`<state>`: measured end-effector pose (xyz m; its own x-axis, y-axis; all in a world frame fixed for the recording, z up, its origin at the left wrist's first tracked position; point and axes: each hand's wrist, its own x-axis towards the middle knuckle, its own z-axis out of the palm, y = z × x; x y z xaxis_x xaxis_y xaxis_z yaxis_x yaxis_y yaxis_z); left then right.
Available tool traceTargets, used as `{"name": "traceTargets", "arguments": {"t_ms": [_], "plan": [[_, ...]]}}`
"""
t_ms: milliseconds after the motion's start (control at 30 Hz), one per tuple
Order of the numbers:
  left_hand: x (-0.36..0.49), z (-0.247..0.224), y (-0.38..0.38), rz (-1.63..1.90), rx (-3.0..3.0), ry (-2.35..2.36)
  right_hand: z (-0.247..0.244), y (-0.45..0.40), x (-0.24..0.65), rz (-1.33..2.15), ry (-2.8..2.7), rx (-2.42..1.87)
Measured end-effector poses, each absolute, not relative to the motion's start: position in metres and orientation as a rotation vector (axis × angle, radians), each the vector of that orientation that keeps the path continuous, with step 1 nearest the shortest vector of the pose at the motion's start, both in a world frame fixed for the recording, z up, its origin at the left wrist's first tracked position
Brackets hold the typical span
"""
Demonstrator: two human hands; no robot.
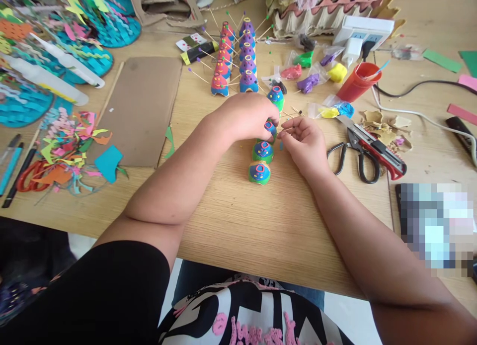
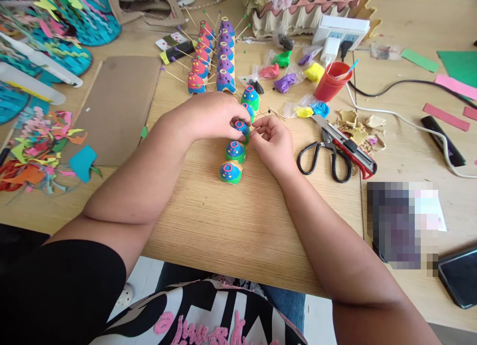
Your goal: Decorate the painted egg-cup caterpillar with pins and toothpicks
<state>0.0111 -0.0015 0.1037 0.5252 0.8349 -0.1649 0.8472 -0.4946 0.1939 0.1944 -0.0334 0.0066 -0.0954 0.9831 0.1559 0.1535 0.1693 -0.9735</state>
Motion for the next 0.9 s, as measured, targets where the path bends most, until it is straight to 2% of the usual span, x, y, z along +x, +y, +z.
{"name": "traceTargets", "arguments": {"t_ms": [900], "plan": [[0.0139, 0.1063, -0.0046, -0.118, 2.524, 1.436, 0.0077, -0.036, 0.1939, 0.975, -1.421, -1.187]]}}
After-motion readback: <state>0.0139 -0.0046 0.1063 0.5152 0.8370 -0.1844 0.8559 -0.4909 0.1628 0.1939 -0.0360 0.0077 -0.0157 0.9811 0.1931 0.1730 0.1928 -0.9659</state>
